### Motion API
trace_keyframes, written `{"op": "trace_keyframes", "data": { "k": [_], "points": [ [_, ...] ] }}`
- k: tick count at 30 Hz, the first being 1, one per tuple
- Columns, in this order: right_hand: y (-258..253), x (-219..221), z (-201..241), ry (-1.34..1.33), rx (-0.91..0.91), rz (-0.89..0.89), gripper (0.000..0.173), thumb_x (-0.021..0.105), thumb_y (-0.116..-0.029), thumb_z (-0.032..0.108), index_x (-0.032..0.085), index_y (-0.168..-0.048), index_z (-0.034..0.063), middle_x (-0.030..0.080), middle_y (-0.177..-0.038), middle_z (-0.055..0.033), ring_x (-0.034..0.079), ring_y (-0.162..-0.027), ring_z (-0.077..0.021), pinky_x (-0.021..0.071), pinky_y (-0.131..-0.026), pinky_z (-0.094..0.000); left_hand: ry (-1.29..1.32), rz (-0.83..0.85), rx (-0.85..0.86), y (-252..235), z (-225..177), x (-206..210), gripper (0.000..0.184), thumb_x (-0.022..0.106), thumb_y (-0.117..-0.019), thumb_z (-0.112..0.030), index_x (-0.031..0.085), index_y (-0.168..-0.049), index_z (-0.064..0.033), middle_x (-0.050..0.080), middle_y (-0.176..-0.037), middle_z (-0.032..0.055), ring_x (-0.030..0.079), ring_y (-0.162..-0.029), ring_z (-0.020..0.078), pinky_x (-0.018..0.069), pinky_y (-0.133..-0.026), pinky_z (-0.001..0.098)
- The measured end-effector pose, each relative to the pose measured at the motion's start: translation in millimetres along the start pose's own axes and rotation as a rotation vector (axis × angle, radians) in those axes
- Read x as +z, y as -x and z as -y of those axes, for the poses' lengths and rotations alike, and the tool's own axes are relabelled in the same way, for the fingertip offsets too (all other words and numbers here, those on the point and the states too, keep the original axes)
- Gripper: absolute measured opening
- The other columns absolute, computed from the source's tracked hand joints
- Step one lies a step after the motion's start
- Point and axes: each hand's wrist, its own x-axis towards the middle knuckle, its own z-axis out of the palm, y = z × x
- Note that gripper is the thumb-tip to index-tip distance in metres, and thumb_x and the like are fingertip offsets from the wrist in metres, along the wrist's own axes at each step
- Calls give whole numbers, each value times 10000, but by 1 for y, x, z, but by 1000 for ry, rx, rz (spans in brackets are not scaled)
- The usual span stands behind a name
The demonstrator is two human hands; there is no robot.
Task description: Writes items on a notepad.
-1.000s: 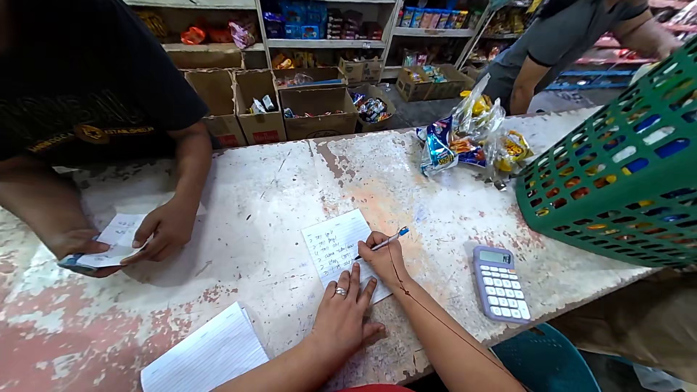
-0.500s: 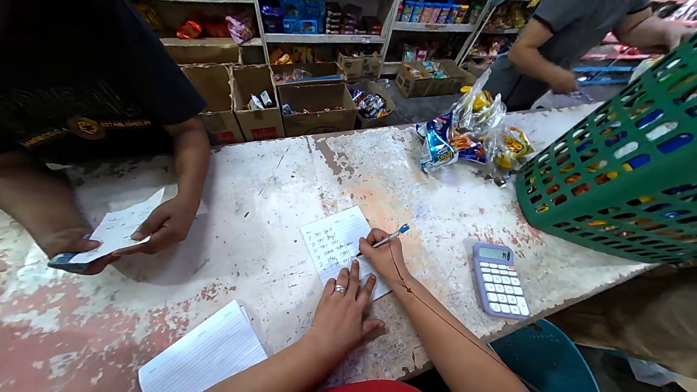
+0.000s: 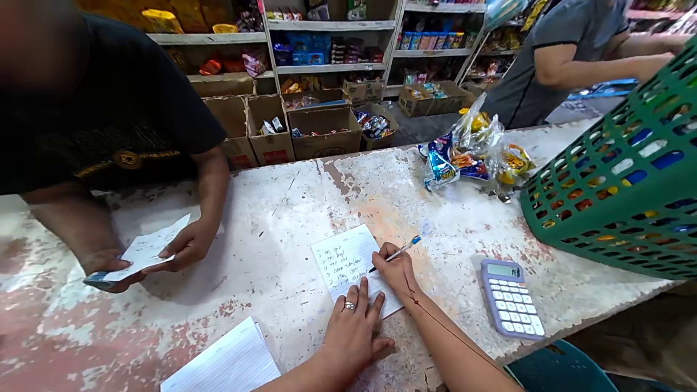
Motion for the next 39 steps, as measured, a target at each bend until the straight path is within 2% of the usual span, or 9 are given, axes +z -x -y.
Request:
{"op": "trace_keyframes", "data": {
  "k": [5,8,13,16,21,27,33,35,39],
  "points": [
    [0,-3,-5,-81,19,-103,165,643,-981,153,574,-868,55,561,-687,38,541,-572,-14,467,-558,-179,104,119,2,1,1,-8,862,416,-978,-699,272,-1628,-152,148,-1684,251,249,-1528,434,311,-1164,578],
    [5,-2,-4,-71,-38,-33,178,594,-1022,179,631,-1021,5,620,-794,15,548,-606,-6,465,-553,-173,163,38,20,3,2,-3,828,464,-981,-663,324,-1610,-144,195,-1669,266,286,-1510,446,332,-1142,599],
    [10,0,-3,-278,83,72,93,566,-1026,116,621,-1021,42,649,-811,4,529,-505,-24,469,-465,-161,205,-200,82,11,-7,10,714,617,-953,-548,496,-1512,-121,378,-1604,235,403,-1458,421,380,-1110,612],
    [12,0,-3,-382,125,81,112,576,-1000,64,627,-1095,31,647,-816,-13,539,-496,-46,493,-462,-177,212,-245,235,6,-6,24,718,671,-908,-557,538,-1489,-156,393,-1602,211,329,-1503,420,285,-1170,664],
    [7,-7,-3,-493,157,-37,130,518,-1031,60,619,-1101,18,666,-848,-23,527,-488,-32,470,-448,-157,243,-90,336,2,-2,35,855,629,-892,-661,411,-1578,-201,226,-1693,147,140,-1570,397,75,-1186,739],
    [-2,-15,3,-634,417,-140,158,474,-1083,123,611,-1080,46,676,-758,-25,532,-451,-38,439,-394,-162,234,-72,352,-1,1,36,813,605,-924,-633,408,-1580,-195,225,-1693,151,139,-1568,406,71,-1181,744],
    [-4,-14,1,-677,427,-136,155,481,-1076,110,619,-1056,41,680,-743,-39,538,-439,-49,446,-384,-170,251,7,356,-4,4,27,762,582,-965,-592,401,-1583,-184,208,-1699,145,110,-1574,401,47,-1190,733],
    [-4,-13,1,-665,407,-115,152,472,-1078,98,610,-1050,40,682,-740,-33,540,-441,-44,450,-388,-166,320,-38,376,-4,5,19,630,616,-990,-480,514,-1504,-130,335,-1645,169,201,-1550,425,97,-1189,736],
    [-3,-11,-3,-633,344,-87,138,491,-1068,76,614,-1033,25,686,-749,-35,546,-450,-38,458,-401,-161,363,-531,515,15,1,-19,198,634,-1005,-239,736,-1072,-83,691,-1242,139,579,-1300,353,442,-1094,548]
  ]
}}
